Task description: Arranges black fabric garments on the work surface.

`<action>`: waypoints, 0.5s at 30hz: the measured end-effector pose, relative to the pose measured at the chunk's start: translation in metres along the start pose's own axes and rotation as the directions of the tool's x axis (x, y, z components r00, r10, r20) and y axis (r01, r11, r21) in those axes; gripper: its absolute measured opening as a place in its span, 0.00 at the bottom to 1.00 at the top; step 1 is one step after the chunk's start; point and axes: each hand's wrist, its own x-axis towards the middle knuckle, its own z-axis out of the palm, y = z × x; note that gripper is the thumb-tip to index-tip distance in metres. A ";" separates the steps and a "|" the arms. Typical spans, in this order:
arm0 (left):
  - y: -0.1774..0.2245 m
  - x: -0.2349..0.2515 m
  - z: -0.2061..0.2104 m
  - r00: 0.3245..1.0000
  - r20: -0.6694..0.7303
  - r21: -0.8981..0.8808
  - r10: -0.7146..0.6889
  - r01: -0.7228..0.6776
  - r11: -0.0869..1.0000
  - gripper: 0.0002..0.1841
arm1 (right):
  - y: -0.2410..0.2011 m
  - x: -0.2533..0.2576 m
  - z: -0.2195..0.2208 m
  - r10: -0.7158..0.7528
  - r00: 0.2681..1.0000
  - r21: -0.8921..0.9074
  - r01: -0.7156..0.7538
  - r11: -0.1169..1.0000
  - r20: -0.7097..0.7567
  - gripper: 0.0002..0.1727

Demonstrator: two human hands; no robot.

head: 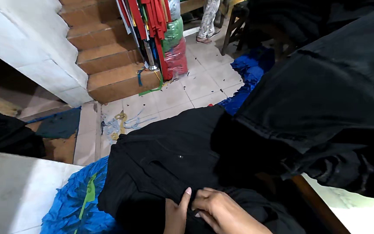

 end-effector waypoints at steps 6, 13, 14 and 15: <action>-0.011 0.008 -0.004 1.000 0.006 0.089 -0.009 0.009 0.996 0.32 | 0.049 0.042 -0.023 0.217 0.817 -0.099 -0.316 0.944 -0.534 0.16; -0.004 0.004 -0.001 0.996 -0.030 0.076 -0.083 0.085 0.993 0.32 | 0.079 0.057 -0.025 0.226 0.806 -0.007 -0.274 0.962 -0.546 0.11; -0.004 0.004 -0.001 0.997 -0.029 0.067 -0.076 0.077 0.995 0.32 | 0.078 0.055 -0.022 0.139 0.797 -0.067 -0.219 0.973 -0.587 0.10; -0.004 0.004 -0.001 0.997 -0.029 0.060 -0.069 0.071 0.996 0.31 | 0.074 0.053 -0.020 0.056 0.791 -0.131 -0.170 0.977 -0.609 0.09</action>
